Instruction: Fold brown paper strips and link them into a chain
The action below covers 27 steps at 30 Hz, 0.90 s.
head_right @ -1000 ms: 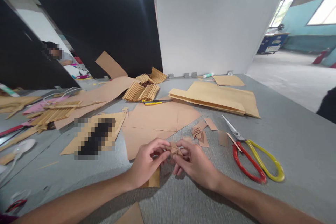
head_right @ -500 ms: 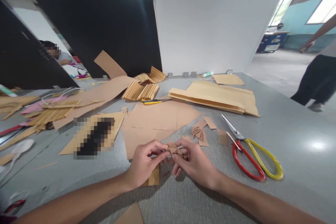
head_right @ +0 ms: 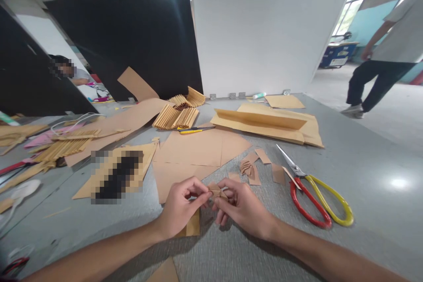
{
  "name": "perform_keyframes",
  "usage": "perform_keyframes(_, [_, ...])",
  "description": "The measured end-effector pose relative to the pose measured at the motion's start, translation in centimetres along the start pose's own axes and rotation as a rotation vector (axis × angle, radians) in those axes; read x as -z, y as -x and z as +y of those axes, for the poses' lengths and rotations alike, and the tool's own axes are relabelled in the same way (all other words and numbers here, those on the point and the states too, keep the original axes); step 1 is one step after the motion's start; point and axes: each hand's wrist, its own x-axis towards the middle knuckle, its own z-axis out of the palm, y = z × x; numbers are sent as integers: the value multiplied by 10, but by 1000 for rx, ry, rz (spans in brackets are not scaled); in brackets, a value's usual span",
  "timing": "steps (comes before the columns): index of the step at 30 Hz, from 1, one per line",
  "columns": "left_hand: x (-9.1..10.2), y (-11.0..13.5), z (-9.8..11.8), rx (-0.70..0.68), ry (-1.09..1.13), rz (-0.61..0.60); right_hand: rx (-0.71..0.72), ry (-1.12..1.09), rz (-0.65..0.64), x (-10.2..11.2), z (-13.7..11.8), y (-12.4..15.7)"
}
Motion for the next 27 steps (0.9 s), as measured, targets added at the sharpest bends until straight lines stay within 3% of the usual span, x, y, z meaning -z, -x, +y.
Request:
perform_keyframes(8, [-2, 3, 6, 11, 24, -34, -13, 16, 10, 1, -1, 1])
perform_keyframes(15, [-3, 1, 2, 45, 55, -184, 31, 83, 38, 0, 3, 2])
perform_keyframes(22, [0, -2, 2, 36, 70, -78, 25, 105, 56, -1, 3, -1])
perform_keyframes(27, [0, -6, 1, 34, 49, -111, 32, 136, 66, 0, 4, -1])
